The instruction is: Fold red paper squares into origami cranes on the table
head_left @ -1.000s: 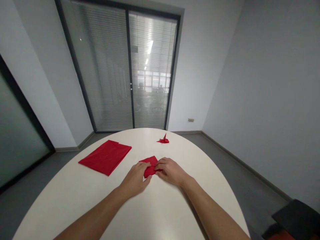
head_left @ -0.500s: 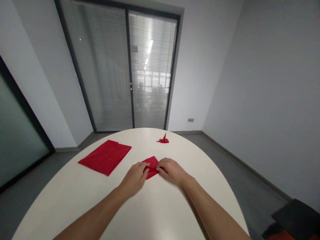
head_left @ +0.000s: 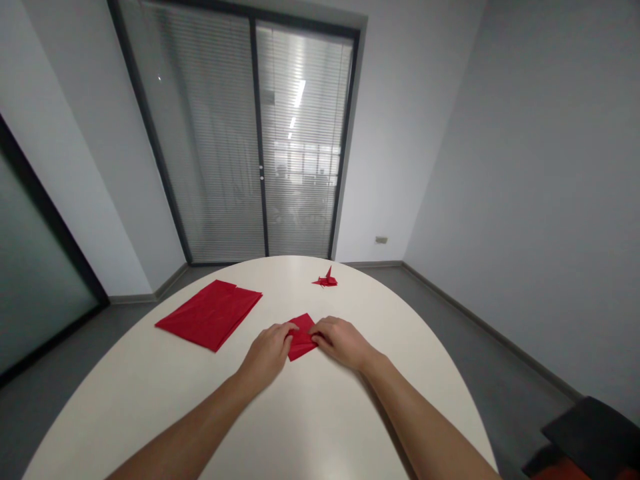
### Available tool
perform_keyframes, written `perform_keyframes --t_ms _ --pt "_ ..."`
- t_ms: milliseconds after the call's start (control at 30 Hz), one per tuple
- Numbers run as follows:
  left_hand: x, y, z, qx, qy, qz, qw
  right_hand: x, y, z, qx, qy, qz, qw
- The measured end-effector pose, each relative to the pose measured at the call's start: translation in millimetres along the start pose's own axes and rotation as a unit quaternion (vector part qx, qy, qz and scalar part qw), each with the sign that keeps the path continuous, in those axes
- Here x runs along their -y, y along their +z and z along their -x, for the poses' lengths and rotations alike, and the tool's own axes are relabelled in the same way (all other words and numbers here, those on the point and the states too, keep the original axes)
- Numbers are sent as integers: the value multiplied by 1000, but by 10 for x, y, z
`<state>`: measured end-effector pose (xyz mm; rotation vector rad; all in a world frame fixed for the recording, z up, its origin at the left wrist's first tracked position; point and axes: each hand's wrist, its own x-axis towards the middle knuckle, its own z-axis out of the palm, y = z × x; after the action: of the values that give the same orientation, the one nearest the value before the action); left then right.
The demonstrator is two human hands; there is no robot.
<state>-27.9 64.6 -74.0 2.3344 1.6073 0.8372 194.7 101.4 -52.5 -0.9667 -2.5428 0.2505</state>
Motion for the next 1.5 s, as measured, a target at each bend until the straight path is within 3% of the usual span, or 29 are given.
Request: perform_keyframes --t_ms 433,700,833,967,1100,1500 --pt "2 -10 28 -27 38 -13 999 0 23 -2 5 -27 19 999" --pt "-44 -79 18 -37 16 -69 997 44 3 12 4 -40 13 999" --pt "-45 -62 17 -45 66 -68 994 46 8 2 3 -49 22 999" --pt "-68 6 56 13 120 -67 990 75 -13 -7 1 -62 35 997" --pt "-80 45 94 81 82 -80 990 106 -45 -12 13 -80 53 995" --pt "-120 18 75 137 31 -124 982 164 -146 -51 55 -70 108 990"
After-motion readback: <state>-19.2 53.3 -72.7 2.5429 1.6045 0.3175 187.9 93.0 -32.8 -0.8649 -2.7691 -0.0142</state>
